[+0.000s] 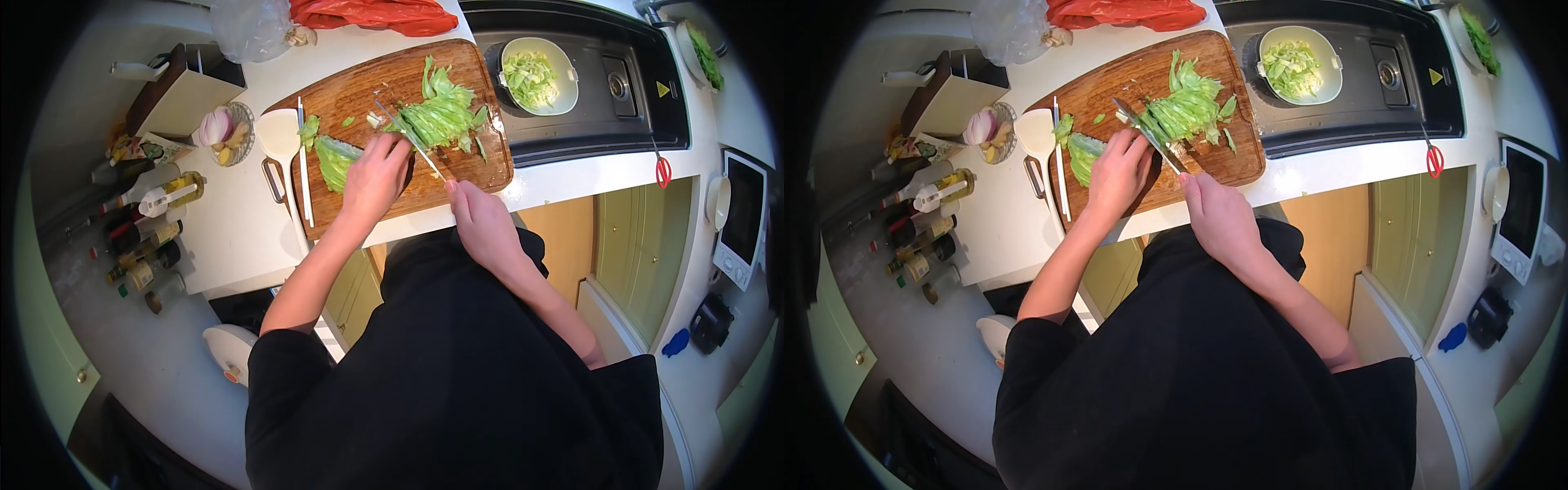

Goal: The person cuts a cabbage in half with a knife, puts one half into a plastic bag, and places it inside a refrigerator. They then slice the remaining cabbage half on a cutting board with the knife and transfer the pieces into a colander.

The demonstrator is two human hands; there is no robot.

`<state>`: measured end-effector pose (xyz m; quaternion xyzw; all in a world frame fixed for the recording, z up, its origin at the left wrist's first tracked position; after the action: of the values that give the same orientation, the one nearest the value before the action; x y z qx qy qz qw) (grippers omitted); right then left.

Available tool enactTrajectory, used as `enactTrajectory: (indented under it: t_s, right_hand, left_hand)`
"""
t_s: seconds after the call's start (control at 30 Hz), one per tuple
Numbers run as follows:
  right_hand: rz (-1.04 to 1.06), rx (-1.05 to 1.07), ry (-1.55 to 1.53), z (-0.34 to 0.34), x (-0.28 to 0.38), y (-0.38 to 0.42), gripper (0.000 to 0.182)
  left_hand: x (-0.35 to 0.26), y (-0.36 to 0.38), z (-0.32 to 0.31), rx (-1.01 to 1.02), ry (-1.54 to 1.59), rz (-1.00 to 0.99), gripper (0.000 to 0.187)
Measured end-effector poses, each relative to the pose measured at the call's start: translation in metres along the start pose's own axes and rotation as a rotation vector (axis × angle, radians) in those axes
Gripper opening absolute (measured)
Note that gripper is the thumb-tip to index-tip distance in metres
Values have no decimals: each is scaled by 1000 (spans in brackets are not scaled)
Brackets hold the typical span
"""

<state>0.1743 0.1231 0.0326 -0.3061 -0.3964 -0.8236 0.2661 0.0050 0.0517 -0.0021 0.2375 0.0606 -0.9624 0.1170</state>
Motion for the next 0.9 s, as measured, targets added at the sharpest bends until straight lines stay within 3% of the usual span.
enactTrajectory:
  t_s: [0.53,0.63,0.8,0.9]
  right_hand:
    - [148,-96,-63,-38,-49,-47,52]
    - [75,-25,-74,-35,-51,-48,52]
    - [76,-7,-97,-32,-49,-50,51]
    - [42,9,-108,-27,-42,-46,51]
  left_hand:
    - [-3,3,8,20,51,14,26]
    - [-5,13,40,-51,-153,-29,30]
    - [29,36,30,140,-224,-13,26]
    - [14,36,44,72,-262,-11,23]
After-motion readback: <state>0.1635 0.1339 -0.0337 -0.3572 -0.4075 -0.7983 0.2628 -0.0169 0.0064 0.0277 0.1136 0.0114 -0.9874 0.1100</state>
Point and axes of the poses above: each hand's wrist, its own y-axis away from the middle knuckle, its own z-axis out of the back of the hand, x = y × z, the point moved 5 cm from there along -y, towards the middle knuckle, and after that the axes turned 6 degrees about x, right-handed, at the moved point
